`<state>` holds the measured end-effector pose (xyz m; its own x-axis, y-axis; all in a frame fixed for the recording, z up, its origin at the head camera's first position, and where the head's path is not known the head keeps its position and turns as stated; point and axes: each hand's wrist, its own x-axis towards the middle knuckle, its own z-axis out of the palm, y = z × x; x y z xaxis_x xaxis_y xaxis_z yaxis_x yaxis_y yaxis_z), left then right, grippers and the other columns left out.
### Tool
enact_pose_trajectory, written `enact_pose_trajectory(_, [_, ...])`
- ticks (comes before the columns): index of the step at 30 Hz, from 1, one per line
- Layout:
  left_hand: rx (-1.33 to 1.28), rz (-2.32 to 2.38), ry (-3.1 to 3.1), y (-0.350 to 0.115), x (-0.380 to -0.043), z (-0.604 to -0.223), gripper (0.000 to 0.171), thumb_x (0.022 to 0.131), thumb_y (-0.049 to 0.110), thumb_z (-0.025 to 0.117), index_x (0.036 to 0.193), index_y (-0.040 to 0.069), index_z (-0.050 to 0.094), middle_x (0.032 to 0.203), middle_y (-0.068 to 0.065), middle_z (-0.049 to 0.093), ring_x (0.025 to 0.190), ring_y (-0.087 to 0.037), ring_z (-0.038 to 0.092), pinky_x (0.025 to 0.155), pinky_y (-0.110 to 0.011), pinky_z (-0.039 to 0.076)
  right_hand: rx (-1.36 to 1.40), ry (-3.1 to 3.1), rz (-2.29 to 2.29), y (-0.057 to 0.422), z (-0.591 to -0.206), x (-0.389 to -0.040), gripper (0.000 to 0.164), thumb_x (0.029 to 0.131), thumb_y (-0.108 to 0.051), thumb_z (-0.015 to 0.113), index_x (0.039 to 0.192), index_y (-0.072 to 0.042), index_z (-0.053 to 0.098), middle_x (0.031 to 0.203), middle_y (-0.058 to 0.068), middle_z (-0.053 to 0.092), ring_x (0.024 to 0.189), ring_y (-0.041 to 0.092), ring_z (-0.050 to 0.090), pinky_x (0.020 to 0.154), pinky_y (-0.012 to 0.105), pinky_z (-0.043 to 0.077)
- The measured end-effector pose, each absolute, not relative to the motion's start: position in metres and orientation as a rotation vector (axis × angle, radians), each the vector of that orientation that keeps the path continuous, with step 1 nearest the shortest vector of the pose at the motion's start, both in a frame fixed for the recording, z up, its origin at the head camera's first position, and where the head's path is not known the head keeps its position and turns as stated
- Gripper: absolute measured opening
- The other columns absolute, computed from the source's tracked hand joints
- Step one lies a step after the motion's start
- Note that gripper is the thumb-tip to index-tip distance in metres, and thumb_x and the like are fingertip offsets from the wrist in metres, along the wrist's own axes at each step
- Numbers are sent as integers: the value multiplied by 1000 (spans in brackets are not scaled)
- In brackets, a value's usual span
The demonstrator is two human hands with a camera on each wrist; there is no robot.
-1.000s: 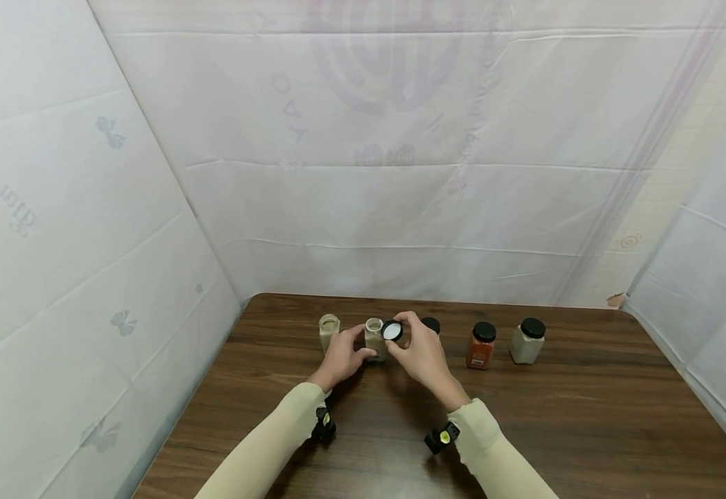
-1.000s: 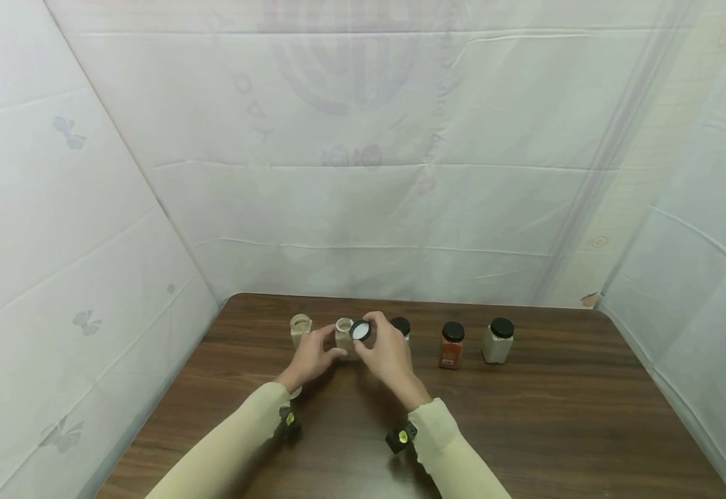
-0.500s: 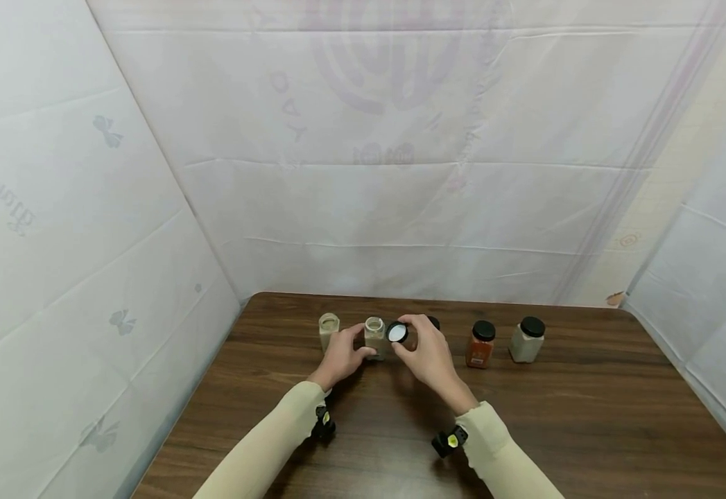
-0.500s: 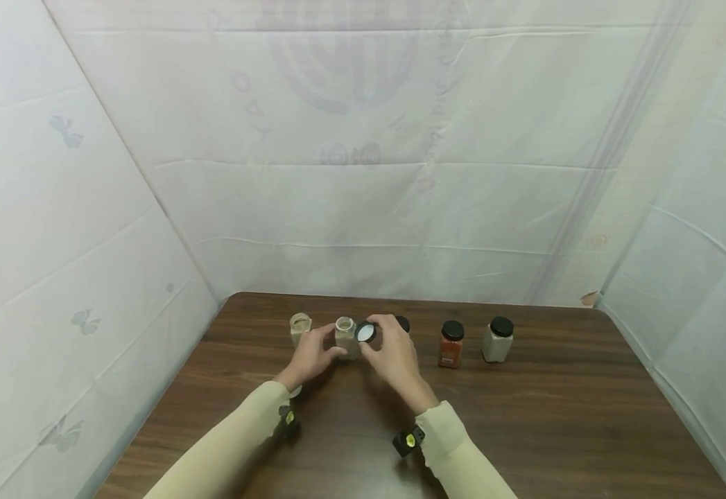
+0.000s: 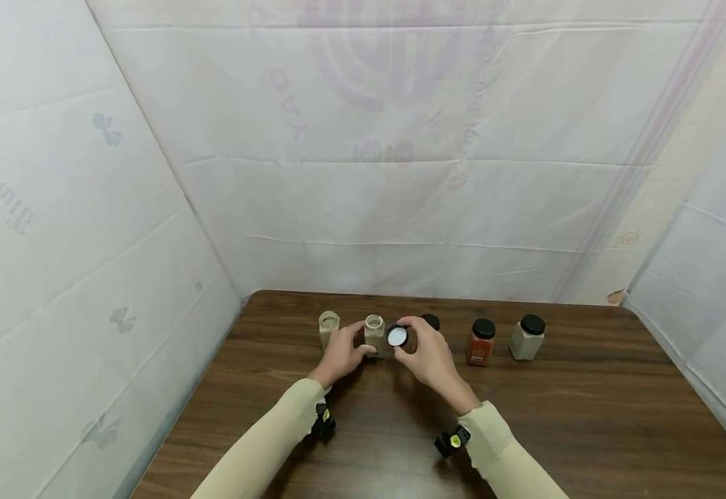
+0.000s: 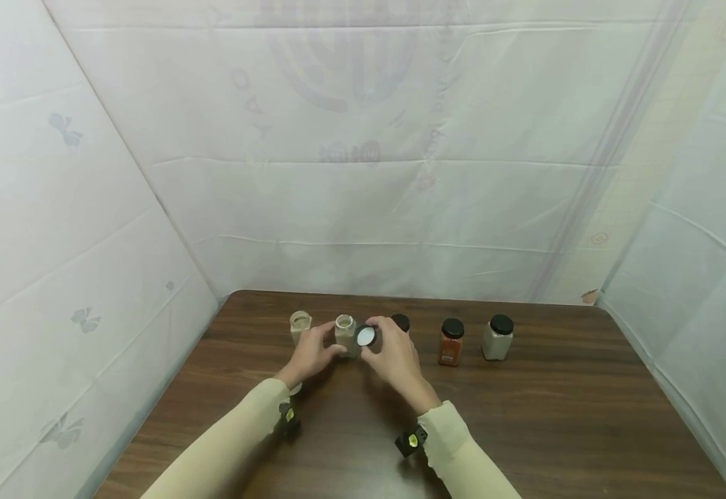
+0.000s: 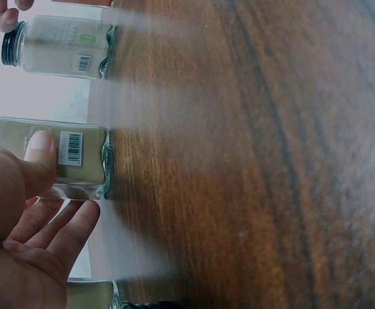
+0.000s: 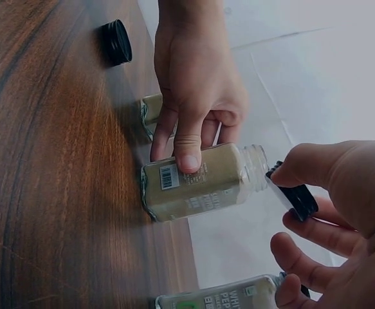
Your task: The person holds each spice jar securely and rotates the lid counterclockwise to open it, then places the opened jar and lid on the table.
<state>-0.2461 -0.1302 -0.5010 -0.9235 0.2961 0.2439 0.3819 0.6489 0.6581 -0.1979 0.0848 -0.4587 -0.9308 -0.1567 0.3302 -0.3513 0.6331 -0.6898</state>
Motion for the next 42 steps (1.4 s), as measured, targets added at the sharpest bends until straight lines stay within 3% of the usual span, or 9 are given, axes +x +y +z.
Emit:
enact_pose_trajectory(12, [-585, -1137, -2746, -132, -248, -502, 43, 90, 16, 81, 131, 7, 67, 117, -10, 75, 112, -26, 70, 93, -45, 56, 438, -2633, 1161, 85, -461, -198, 46, 83, -12, 87, 124, -13, 67, 116, 2, 69, 61, 7, 50, 55, 29, 44])
enact_pose_trajectory(17, [-596, -1146, -2753, -133, -247, -502, 43, 90, 16, 81, 130, 7, 67, 117, -10, 74, 113, -26, 69, 94, -45, 56, 483, -2649, 1140, 84, -464, -196, 43, 83, -13, 87, 121, -13, 68, 116, 2, 70, 62, 5, 51, 71, 41, 48])
enact_pose_trajectory(19, [-593, -1136, -2763, -133, -247, -502, 42, 91, 17, 81, 130, 7, 67, 117, -10, 74, 113, -26, 69, 94, -45, 56, 495, -2654, 1136, 83, -464, -196, 42, 84, -14, 87, 121, -13, 69, 117, 2, 70, 62, 5, 51, 72, 42, 48])
enact_pose_trajectory(25, [-570, -1125, -2793, -131, -250, -501, 41, 91, 18, 81, 127, 7, 67, 117, -9, 74, 112, -27, 69, 94, -45, 56, 507, -2692, 1115, 83, -465, -196, 42, 84, -16, 88, 121, -14, 69, 119, 2, 69, 64, 6, 51, 58, 30, 45])
enact_pose_trajectory(33, [-572, -1122, -2795, -131, -252, -502, 42, 91, 17, 81, 128, 6, 66, 118, -10, 74, 113, -27, 68, 95, -45, 55, 524, -2749, 1050, 78, -468, -193, 42, 83, -18, 89, 121, -14, 71, 117, 4, 65, 97, 22, 65, 76, 42, 55])
enact_pose_trajectory(42, [-571, -1098, -2800, -131, -251, -502, 40, 91, 17, 80, 128, 7, 66, 116, -9, 74, 110, -26, 69, 92, -45, 56, 574, -2793, 1013, 73, -473, -191, 41, 85, -16, 87, 121, -13, 69, 116, 4, 64, 82, 15, 57, 69, 36, 48])
